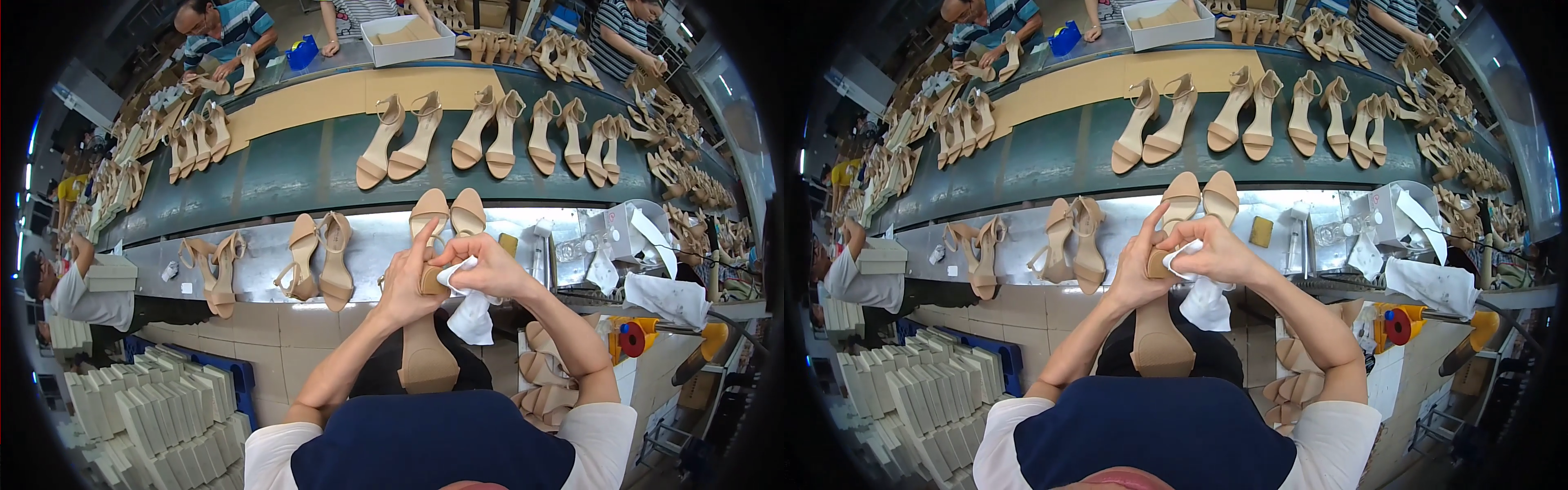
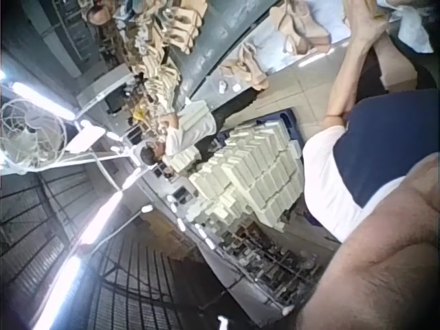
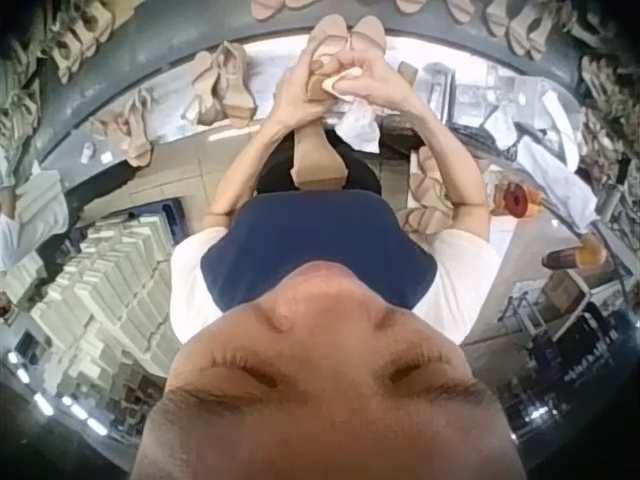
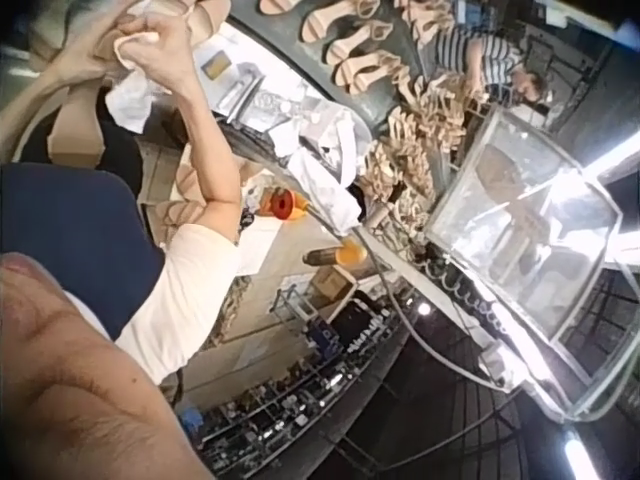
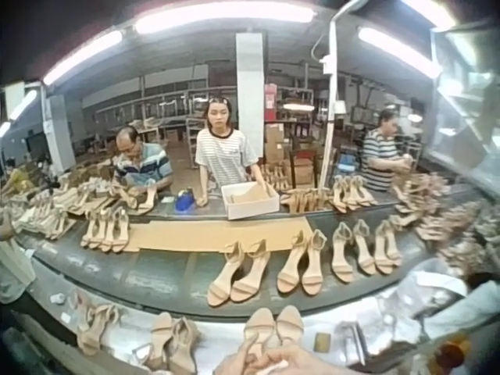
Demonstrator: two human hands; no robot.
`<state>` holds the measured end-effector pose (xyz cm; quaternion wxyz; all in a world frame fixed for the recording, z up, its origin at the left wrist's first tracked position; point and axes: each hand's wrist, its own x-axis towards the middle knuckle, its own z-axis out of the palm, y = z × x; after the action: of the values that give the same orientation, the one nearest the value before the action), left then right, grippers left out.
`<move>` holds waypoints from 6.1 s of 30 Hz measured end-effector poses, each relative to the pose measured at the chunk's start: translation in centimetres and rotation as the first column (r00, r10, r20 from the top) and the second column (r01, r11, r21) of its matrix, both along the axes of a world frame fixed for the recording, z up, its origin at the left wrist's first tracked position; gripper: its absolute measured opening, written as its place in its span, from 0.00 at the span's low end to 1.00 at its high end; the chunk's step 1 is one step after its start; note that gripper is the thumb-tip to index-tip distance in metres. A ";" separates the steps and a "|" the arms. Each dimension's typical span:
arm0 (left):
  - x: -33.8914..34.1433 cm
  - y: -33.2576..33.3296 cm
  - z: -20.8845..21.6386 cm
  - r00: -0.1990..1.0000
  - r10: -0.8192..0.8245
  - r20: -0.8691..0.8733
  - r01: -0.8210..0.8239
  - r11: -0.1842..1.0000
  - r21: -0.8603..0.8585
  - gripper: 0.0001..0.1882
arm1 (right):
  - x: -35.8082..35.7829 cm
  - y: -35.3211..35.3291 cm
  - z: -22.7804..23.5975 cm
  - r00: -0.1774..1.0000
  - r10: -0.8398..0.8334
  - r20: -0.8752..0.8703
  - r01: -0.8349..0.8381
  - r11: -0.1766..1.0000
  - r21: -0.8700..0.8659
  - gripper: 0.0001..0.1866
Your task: Cleaning and inspecting high-heeled sandals on an assembly line in a shoe factory.
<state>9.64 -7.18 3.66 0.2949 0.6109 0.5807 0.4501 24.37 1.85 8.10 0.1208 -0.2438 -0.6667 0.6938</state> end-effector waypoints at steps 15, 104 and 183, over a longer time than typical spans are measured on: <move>-0.5 0.6 1.5 0.995 -0.037 -0.098 0.035 0.999 -0.020 0.53 | -0.3 0.6 0.4 1.000 -0.022 0.016 0.023 0.999 -0.030 0.08; -3.3 1.6 0.5 0.981 -0.194 -0.008 0.192 0.976 -0.101 0.51 | -0.6 -2.0 -1.6 0.970 -0.199 -0.142 0.179 0.973 -0.142 0.15; -1.9 0.5 1.5 0.964 -0.223 -0.146 0.223 0.975 -0.015 0.49 | 0.5 -3.4 -0.5 0.976 -0.205 -0.078 0.213 0.971 0.106 0.14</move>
<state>7.79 -6.68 5.19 0.2996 0.7040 0.5280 0.3686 24.84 -1.51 7.57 0.2289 -0.2822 -0.6713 0.6460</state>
